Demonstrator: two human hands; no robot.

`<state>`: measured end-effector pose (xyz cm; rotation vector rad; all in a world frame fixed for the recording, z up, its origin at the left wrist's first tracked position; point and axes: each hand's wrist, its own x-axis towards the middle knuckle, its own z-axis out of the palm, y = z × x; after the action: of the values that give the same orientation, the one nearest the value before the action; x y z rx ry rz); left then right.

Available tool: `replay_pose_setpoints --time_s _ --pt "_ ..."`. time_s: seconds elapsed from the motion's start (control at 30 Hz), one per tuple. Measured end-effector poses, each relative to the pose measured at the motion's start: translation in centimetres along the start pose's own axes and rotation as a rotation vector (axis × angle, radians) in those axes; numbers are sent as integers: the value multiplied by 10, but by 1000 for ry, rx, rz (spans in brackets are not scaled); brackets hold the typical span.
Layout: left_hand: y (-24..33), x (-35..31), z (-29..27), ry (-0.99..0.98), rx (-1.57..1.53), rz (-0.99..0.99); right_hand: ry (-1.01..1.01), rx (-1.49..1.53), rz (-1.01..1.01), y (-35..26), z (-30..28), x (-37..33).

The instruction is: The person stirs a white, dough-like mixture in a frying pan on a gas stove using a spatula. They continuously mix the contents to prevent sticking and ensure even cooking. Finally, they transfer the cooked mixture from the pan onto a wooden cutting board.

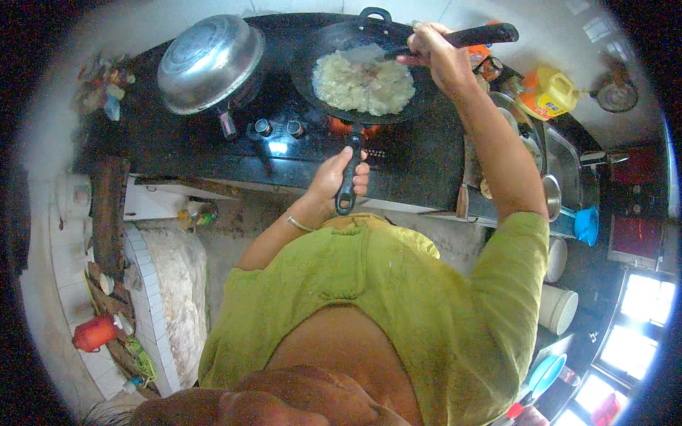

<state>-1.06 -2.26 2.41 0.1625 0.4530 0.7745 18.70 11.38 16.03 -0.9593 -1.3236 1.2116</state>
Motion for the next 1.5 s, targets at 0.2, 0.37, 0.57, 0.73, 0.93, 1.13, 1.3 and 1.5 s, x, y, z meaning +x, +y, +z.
replay_pose_setpoints --time_s 0.2,0.37,0.57,0.73,0.93,1.13,1.3,1.5 --pt "-3 5 -1 -37 -12 -34 47 156 -39 99 -3 -6" --pt "-5 4 -4 -26 -15 -15 -26 81 -14 86 -9 -41" --pt "-4 3 -5 -21 -21 -8 -107 139 50 23 -3 -31" --pt "-4 4 0 -42 -13 -16 -203 10 -14 67 4 -49" --pt "-4 3 -1 -25 -35 -22 -169 105 153 19 -15 -64" --pt "-3 3 -2 -38 -40 -8 -82 -313 233 -60 -16 -41" --pt "-3 1 0 -34 4 7 -108 -513 309 -54 -20 -23" --pt "-3 3 0 -29 -4 -18 50 -100 59 52 -45 -31"
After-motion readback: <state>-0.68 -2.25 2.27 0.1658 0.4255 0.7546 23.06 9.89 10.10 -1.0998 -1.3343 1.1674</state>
